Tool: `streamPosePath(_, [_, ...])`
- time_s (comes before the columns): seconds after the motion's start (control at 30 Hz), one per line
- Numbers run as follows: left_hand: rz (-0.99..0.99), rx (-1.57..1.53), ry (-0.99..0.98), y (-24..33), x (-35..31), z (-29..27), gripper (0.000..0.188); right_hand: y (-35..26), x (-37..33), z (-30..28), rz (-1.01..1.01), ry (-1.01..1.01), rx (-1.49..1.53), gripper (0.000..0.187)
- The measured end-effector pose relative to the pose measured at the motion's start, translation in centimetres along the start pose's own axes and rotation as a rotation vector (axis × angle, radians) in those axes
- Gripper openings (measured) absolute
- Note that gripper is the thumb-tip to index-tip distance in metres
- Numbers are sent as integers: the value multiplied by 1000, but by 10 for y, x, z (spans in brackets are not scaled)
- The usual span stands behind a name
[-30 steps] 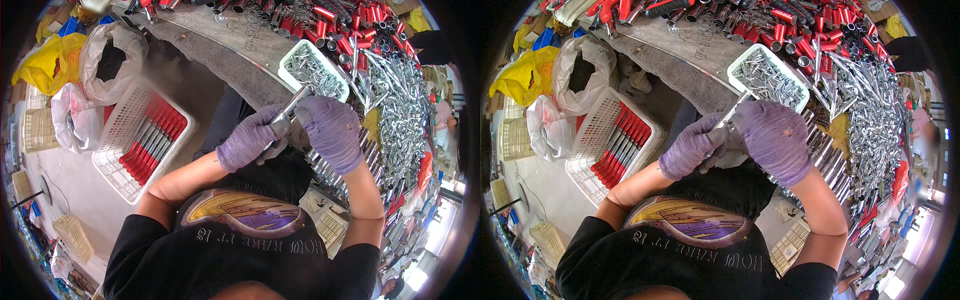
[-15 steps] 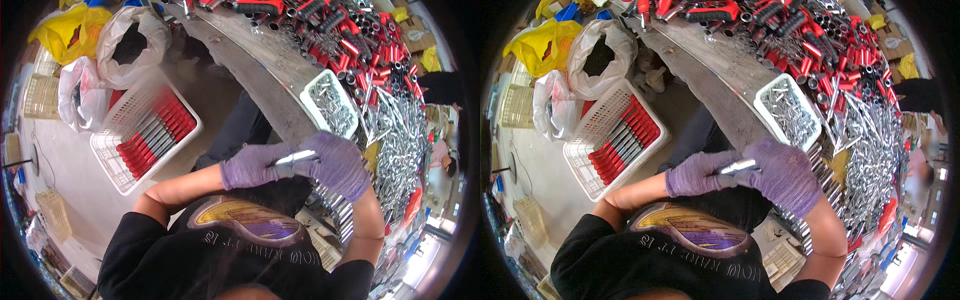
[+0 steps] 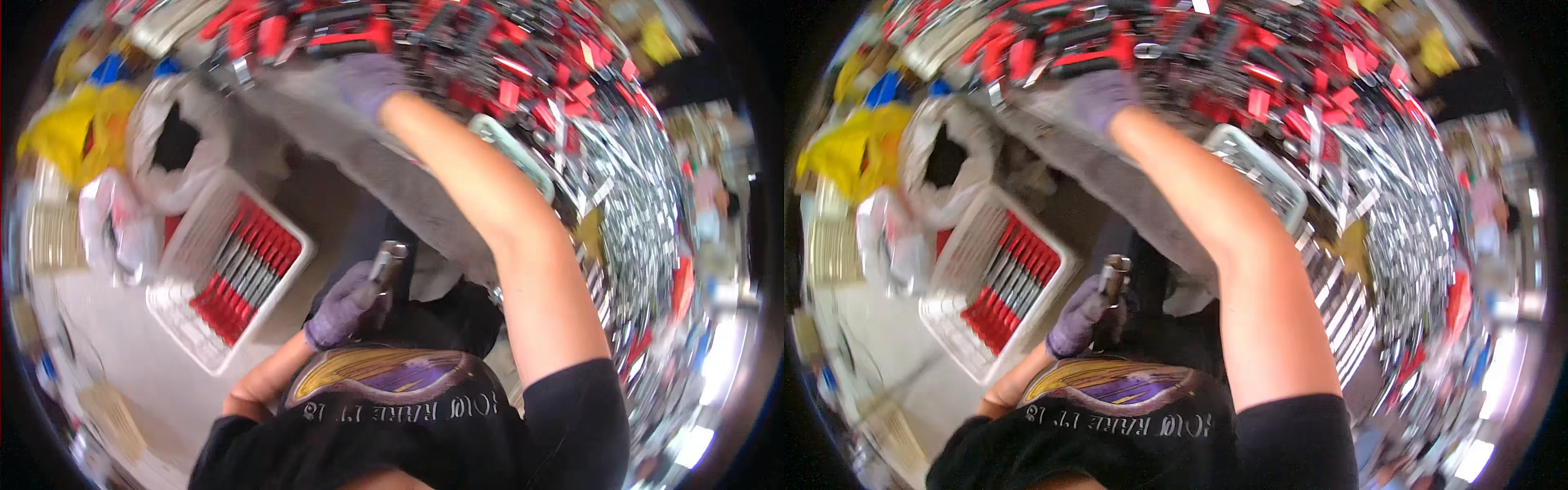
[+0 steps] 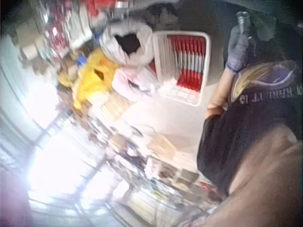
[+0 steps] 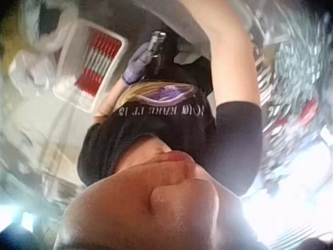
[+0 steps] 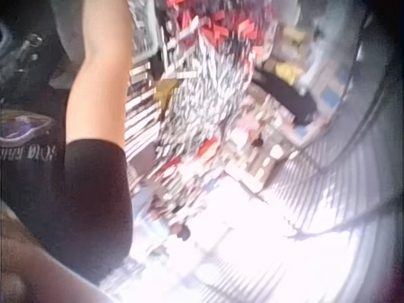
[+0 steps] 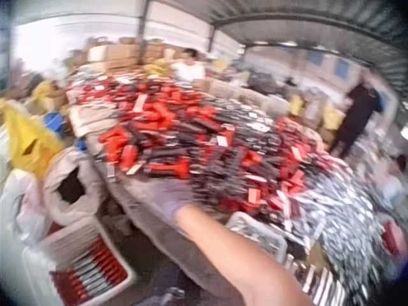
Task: Assembling the components of a red-handled hand tool by inserting metal pins and springs into a chrome-plated housing.
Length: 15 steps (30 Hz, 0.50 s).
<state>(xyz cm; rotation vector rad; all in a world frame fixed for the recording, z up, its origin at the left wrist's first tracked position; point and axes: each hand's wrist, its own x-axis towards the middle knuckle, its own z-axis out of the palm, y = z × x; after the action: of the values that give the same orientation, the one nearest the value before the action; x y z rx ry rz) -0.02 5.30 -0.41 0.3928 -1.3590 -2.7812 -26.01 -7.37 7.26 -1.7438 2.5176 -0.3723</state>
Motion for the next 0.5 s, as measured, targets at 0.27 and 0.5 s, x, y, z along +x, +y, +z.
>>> streamPosePath(0.27, [-44, -12, -54, -9, 21, 1, 65, 62, -204, -119, 2, 465, 80, 19])
streamPosePath(0.5, [-114, 72, -212, -4, 55, 30, 60, 62, -532, -178, 1243, 160, -368, 23])
